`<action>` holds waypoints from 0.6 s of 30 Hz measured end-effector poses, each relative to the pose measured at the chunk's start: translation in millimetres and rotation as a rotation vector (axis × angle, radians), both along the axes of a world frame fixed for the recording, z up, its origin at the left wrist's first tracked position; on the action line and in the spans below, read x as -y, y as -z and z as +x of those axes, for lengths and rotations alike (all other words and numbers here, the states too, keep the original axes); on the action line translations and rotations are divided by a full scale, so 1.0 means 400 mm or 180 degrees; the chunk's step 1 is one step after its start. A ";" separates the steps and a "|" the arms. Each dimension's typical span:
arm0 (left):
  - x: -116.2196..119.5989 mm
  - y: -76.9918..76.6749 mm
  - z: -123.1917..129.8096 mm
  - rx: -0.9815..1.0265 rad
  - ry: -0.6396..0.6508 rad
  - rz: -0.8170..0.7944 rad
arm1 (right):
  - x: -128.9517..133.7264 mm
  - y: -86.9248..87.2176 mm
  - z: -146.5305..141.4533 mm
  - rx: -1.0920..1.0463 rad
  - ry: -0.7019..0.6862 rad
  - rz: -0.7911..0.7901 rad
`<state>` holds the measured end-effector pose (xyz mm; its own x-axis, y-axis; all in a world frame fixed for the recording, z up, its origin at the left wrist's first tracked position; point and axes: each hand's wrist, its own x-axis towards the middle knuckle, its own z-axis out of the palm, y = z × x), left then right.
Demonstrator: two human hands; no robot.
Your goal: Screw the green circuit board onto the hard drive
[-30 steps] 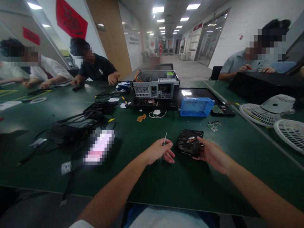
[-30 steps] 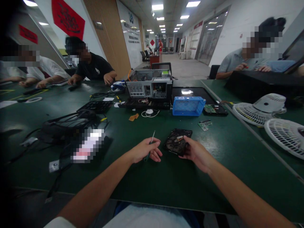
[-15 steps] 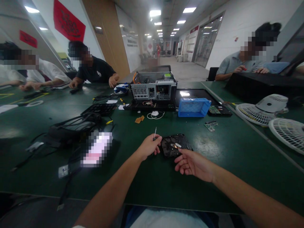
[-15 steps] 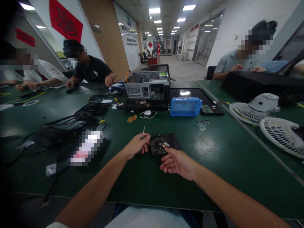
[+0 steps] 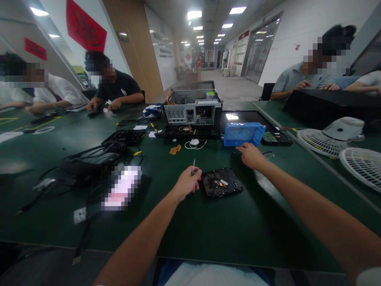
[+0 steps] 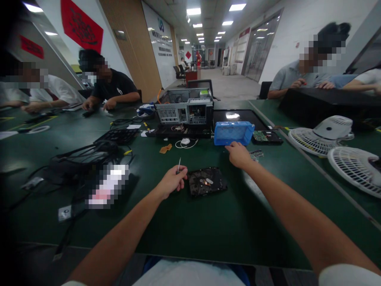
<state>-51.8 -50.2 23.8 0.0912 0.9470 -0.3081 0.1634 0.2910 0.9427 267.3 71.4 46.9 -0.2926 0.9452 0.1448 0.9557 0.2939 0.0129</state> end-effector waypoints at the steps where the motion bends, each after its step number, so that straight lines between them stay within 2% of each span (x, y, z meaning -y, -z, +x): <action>1: -0.001 0.001 -0.001 -0.0006 0.0013 -0.0004 | 0.000 0.010 -0.006 0.0181 -0.0171 0.0064; 4: -0.005 0.007 -0.004 -0.0005 0.0035 -0.0013 | 0.016 0.031 -0.017 0.0686 -0.0611 0.0220; 7: -0.009 0.014 -0.004 -0.0008 0.0045 0.0007 | 0.036 0.036 -0.007 0.0887 -0.0780 0.0301; 14: -0.015 0.033 -0.004 -0.0001 0.0045 0.0087 | 0.067 0.026 0.085 0.1247 -0.0674 0.0425; 18: -0.017 0.042 -0.005 -0.0014 0.0046 0.0104 | 0.064 0.020 0.147 0.1370 -0.0557 0.0434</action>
<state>-54.0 -43.4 6.9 0.1036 0.9551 -0.2775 0.1715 0.2577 0.9509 326.0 45.8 38.8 -0.5062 0.8572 0.0947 0.7914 0.4181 0.4459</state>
